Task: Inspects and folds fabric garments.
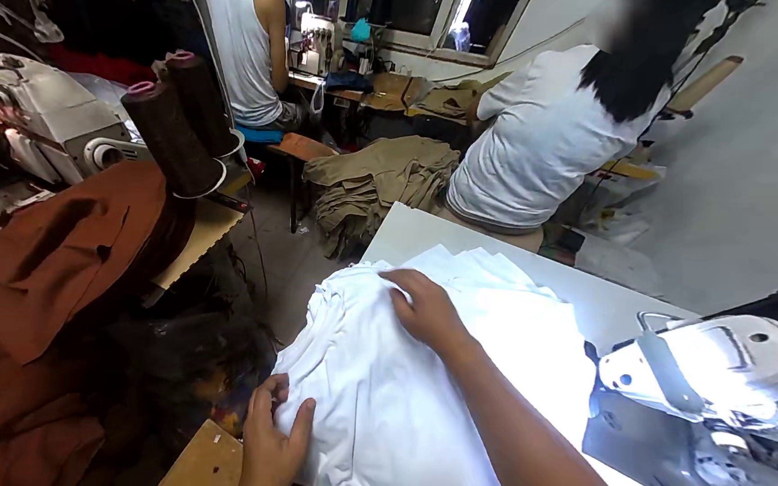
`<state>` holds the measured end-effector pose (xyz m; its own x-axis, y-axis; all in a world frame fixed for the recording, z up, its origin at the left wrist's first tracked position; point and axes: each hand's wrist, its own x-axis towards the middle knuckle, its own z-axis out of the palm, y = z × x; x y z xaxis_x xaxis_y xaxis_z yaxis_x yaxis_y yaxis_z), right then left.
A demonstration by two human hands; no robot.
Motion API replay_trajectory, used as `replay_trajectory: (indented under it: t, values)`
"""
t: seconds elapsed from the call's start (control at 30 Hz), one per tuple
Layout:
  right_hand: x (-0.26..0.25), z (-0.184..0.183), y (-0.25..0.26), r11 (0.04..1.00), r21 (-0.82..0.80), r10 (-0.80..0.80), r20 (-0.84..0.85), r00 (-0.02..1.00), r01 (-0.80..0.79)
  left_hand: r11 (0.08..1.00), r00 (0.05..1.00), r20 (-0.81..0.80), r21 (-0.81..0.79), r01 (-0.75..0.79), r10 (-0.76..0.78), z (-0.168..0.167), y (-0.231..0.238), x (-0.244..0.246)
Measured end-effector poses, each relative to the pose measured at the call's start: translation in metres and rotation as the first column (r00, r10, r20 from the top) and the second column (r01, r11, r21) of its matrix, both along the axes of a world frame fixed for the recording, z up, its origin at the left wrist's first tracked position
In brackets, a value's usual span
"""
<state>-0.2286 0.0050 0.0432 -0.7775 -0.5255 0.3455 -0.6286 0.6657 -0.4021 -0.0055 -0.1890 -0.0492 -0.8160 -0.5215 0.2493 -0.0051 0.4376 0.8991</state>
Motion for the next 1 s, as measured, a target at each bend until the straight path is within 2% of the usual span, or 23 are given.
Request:
replay_trajectory:
  t: [0.1,0.23,0.37,0.47,0.57,0.63,0.73,0.87,1.0]
  values:
    - [-0.047,0.011,-0.042,0.981,0.062,0.152,0.339,0.928,-0.184,0.976,0.994,0.102,0.217,0.014,-0.037,0.013,-0.004,0.007]
    - [-0.073,0.011,-0.062,0.906,0.200,0.230,0.506,0.831,-0.372,0.905,0.981,0.169,0.426,0.011,-0.091,0.020,-0.013,0.013]
    - [-0.067,0.027,-0.061,0.865,0.258,0.271,0.483,0.833,-0.431,0.925,0.989,0.124,0.380,0.027,-0.080,0.026,-0.011,0.010]
    - [-0.070,0.023,-0.055,0.881,0.154,0.337,0.461,0.821,-0.448,0.967,0.997,0.064,0.254,0.017,-0.034,0.024,-0.010,0.002]
    - [-0.060,0.032,-0.056,0.926,0.061,0.277,0.563,0.779,-0.374,0.992,0.999,0.025,0.126,-0.032,0.029,0.023,-0.007,-0.003]
    - [-0.059,0.030,-0.055,0.937,0.003,0.282,0.580,0.764,-0.349,0.996,0.998,0.054,0.072,-0.043,0.039,0.024,-0.005,-0.003]
    - [-0.064,0.024,-0.050,0.919,-0.017,0.342,0.531,0.775,-0.393,0.988,0.992,0.127,0.153,-0.009,-0.011,0.028,-0.006,-0.002]
    - [-0.067,0.023,-0.055,0.873,0.193,0.336,0.427,0.839,-0.448,0.937,0.984,0.162,0.348,0.010,-0.070,0.037,-0.010,0.000]
    - [-0.064,0.026,-0.060,0.867,0.212,0.347,0.391,0.852,-0.450,0.933,0.984,0.162,0.359,0.013,-0.076,0.039,-0.016,0.001]
